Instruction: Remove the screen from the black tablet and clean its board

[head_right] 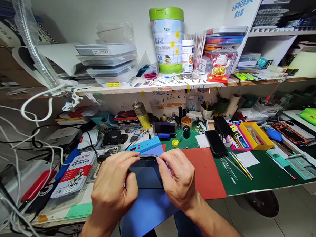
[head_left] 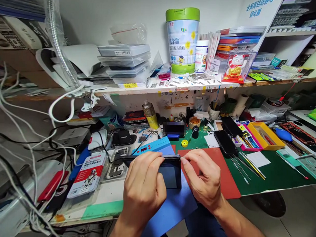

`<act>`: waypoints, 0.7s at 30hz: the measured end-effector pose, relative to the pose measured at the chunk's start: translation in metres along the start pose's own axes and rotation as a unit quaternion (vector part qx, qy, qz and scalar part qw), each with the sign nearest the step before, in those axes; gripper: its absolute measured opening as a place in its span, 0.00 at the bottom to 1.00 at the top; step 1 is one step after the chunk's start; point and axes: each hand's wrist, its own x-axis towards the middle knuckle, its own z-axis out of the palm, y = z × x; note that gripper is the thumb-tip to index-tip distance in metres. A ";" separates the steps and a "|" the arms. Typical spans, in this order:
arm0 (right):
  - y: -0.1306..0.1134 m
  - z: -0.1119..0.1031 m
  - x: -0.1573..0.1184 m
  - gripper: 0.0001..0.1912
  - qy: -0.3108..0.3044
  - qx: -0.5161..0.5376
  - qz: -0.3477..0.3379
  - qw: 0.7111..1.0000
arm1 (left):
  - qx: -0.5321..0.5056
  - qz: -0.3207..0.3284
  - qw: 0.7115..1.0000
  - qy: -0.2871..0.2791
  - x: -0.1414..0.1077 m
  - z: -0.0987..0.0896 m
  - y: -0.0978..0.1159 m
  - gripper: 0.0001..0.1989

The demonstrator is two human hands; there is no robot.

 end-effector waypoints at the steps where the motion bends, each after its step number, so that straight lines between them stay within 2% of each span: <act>1: 0.000 -0.002 0.001 0.08 0.016 -0.006 -0.004 1.000 | 0.002 -0.002 1.000 0.001 0.000 0.000 0.000 0.20; 3: 0.001 -0.009 0.005 0.08 0.038 -0.019 -0.008 0.999 | 0.001 -0.006 1.000 -0.001 0.000 0.000 0.000 0.21; 5: 0.006 -0.018 0.010 0.06 0.028 -0.027 0.001 0.999 | -0.003 -0.008 1.000 -0.004 0.001 -0.001 0.000 0.21; 7: 0.019 -0.027 0.016 0.04 -0.008 -0.038 0.031 0.999 | -0.001 -0.006 1.000 -0.005 0.001 -0.002 0.000 0.20; 9: 0.039 -0.033 0.023 0.06 -0.074 -0.094 0.078 0.990 | 0.003 -0.003 1.000 -0.004 0.002 -0.003 0.000 0.20; 13: 0.090 -0.036 0.036 0.07 -0.215 -0.234 0.133 0.939 | 0.011 0.002 1.000 -0.009 0.005 -0.003 0.000 0.19; 18: 0.143 -0.018 0.044 0.06 -0.314 -0.304 0.158 0.886 | 0.016 0.006 1.000 -0.010 0.007 -0.003 -0.001 0.19; 21: 0.161 -0.001 0.050 0.14 -0.367 -0.330 0.170 0.853 | 0.017 0.001 1.000 -0.009 0.006 -0.004 0.000 0.20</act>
